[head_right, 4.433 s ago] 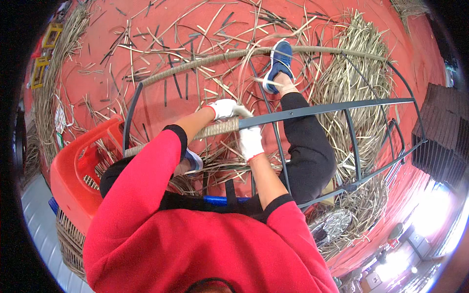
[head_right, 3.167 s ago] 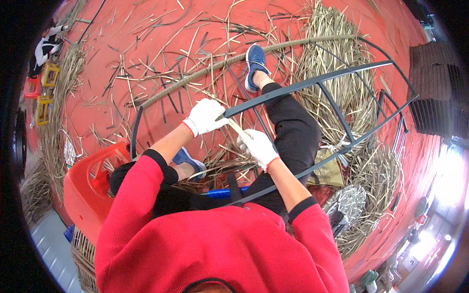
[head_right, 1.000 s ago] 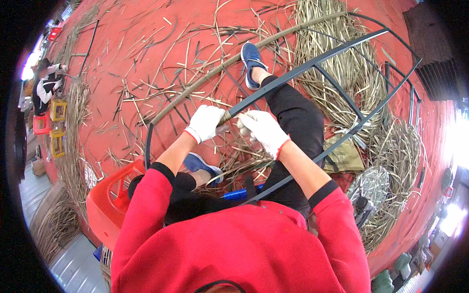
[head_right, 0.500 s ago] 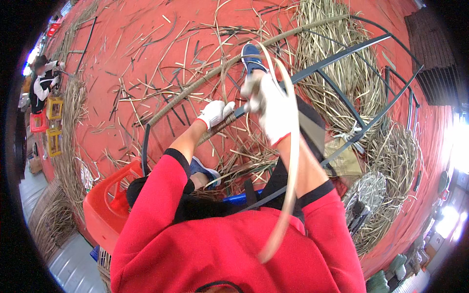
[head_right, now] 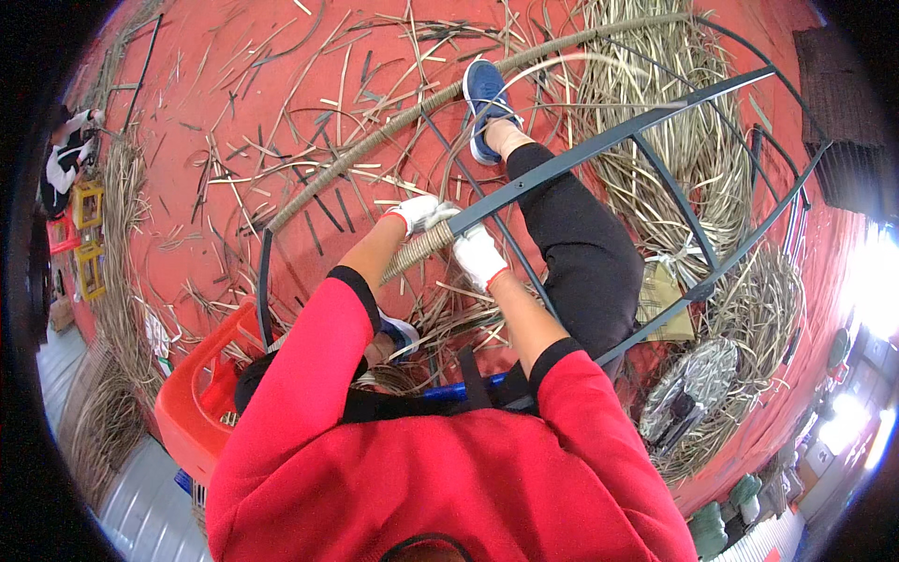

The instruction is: The person sits on the floor and weaves dried plant strips into a black metal frame. They repeatedly thread the strips through the frame bars, pull them tight, and use a hammer to tap and secure the weave.

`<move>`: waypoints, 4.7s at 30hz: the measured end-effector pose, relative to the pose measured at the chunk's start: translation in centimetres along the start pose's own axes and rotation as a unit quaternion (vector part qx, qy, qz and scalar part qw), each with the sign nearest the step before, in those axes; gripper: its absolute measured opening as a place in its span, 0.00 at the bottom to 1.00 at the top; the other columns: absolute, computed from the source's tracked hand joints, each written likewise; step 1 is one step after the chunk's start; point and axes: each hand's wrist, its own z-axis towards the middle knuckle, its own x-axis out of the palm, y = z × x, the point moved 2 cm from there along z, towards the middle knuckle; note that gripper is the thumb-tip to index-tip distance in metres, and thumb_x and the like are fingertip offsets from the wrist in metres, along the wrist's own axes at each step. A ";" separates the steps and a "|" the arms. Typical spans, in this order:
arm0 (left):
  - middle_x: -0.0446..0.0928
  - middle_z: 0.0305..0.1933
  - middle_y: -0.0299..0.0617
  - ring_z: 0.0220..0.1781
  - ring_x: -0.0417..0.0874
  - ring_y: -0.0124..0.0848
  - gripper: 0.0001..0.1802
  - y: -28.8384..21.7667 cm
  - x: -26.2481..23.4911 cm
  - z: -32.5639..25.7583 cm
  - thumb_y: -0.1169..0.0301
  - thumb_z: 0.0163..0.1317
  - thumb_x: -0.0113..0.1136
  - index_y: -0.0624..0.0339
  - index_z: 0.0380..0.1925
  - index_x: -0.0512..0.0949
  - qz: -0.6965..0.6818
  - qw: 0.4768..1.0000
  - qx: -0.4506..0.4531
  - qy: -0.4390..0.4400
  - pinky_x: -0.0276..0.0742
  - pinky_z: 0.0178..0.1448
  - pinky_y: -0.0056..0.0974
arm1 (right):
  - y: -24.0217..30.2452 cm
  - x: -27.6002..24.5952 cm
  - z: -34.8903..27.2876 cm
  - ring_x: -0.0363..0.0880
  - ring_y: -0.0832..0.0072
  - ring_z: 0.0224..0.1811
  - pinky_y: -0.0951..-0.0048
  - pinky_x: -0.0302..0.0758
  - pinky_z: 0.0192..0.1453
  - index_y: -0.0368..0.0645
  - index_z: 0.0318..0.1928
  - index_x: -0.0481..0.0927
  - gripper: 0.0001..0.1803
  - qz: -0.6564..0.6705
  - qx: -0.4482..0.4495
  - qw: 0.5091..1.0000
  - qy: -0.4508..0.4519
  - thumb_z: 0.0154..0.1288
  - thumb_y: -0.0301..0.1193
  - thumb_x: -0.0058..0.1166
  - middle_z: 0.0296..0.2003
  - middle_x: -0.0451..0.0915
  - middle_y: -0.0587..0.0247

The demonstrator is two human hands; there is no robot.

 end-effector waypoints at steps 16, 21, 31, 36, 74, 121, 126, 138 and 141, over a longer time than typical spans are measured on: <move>0.80 0.28 0.47 0.34 0.85 0.47 0.25 -9.0 -1.6 -13.5 0.43 0.68 0.53 0.54 0.36 0.77 0.131 0.942 0.119 -0.285 0.77 0.40 0.50 | 1.8 -2.8 -4.9 0.81 0.45 0.42 0.52 0.74 0.44 0.41 0.42 0.80 0.11 -0.307 0.010 0.951 -0.026 0.71 0.34 0.48 0.35 0.82 0.43; 0.80 0.27 0.48 0.32 0.84 0.48 0.22 -7.7 -0.5 -13.5 0.46 0.68 0.54 0.54 0.39 0.76 0.119 0.938 0.117 -0.302 0.77 0.37 0.50 | 0.8 -3.5 -6.1 0.80 0.45 0.40 0.50 0.73 0.46 0.39 0.35 0.77 0.13 -0.301 -0.078 0.950 0.003 0.71 0.35 0.47 0.32 0.81 0.44; 0.81 0.33 0.53 0.38 0.83 0.55 0.25 -4.8 3.5 -19.3 0.44 0.67 0.55 0.56 0.40 0.72 0.130 0.948 0.016 -0.291 0.77 0.41 0.55 | 1.4 -0.6 -10.1 0.79 0.75 0.27 0.69 0.77 0.33 0.38 0.39 0.80 0.12 -0.072 0.097 0.991 0.064 0.76 0.32 0.47 0.28 0.81 0.61; 0.81 0.44 0.55 0.47 0.83 0.54 0.29 -6.0 4.0 -20.6 0.42 0.67 0.53 0.58 0.48 0.74 0.123 0.942 0.019 -0.311 0.77 0.50 0.54 | 2.7 -0.9 -12.4 0.77 0.76 0.26 0.72 0.74 0.29 0.40 0.34 0.79 0.15 0.073 0.138 0.986 0.058 0.77 0.34 0.45 0.27 0.80 0.63; 0.82 0.35 0.49 0.38 0.85 0.50 0.12 -9.1 4.4 -17.9 0.62 0.64 0.58 0.55 0.43 0.74 0.177 0.903 0.060 -0.387 0.80 0.43 0.52 | 6.2 -3.4 -17.0 0.72 0.86 0.25 0.82 0.70 0.32 0.45 0.36 0.80 0.13 0.277 0.033 0.959 0.049 0.78 0.36 0.49 0.27 0.80 0.72; 0.85 0.42 0.56 0.45 0.85 0.52 0.29 1.7 3.3 -1.3 0.47 0.73 0.45 0.63 0.46 0.82 -0.018 0.999 -0.004 0.027 0.76 0.51 0.48 | -0.7 2.4 -4.1 0.80 0.65 0.47 0.64 0.76 0.48 0.38 0.59 0.75 0.18 -0.044 0.062 0.996 -0.056 0.71 0.26 0.46 0.49 0.82 0.54; 0.84 0.44 0.57 0.49 0.85 0.48 0.42 -1.9 -0.7 -6.5 0.34 0.69 0.36 0.63 0.47 0.82 0.033 0.999 0.001 -0.009 0.74 0.57 0.47 | 0.1 0.9 -5.7 0.79 0.53 0.35 0.57 0.75 0.44 0.36 0.46 0.79 0.12 -0.151 -0.040 0.982 -0.103 0.73 0.32 0.47 0.32 0.79 0.47; 0.82 0.35 0.47 0.40 0.84 0.46 0.23 -9.2 -1.5 -16.3 0.45 0.63 0.57 0.54 0.37 0.81 0.297 0.907 0.166 -0.249 0.78 0.47 0.50 | 0.3 -0.5 -10.6 0.70 0.83 0.26 0.79 0.72 0.34 0.43 0.42 0.78 0.11 0.121 0.185 0.965 -0.142 0.79 0.34 0.44 0.29 0.75 0.73; 0.82 0.31 0.47 0.36 0.84 0.46 0.22 -9.4 -0.7 -16.4 0.46 0.61 0.60 0.55 0.34 0.81 0.218 0.926 0.150 -0.268 0.77 0.44 0.50 | 0.2 -0.5 -10.9 0.71 0.83 0.23 0.77 0.72 0.30 0.44 0.37 0.79 0.11 0.191 0.182 0.954 -0.142 0.77 0.34 0.48 0.26 0.76 0.73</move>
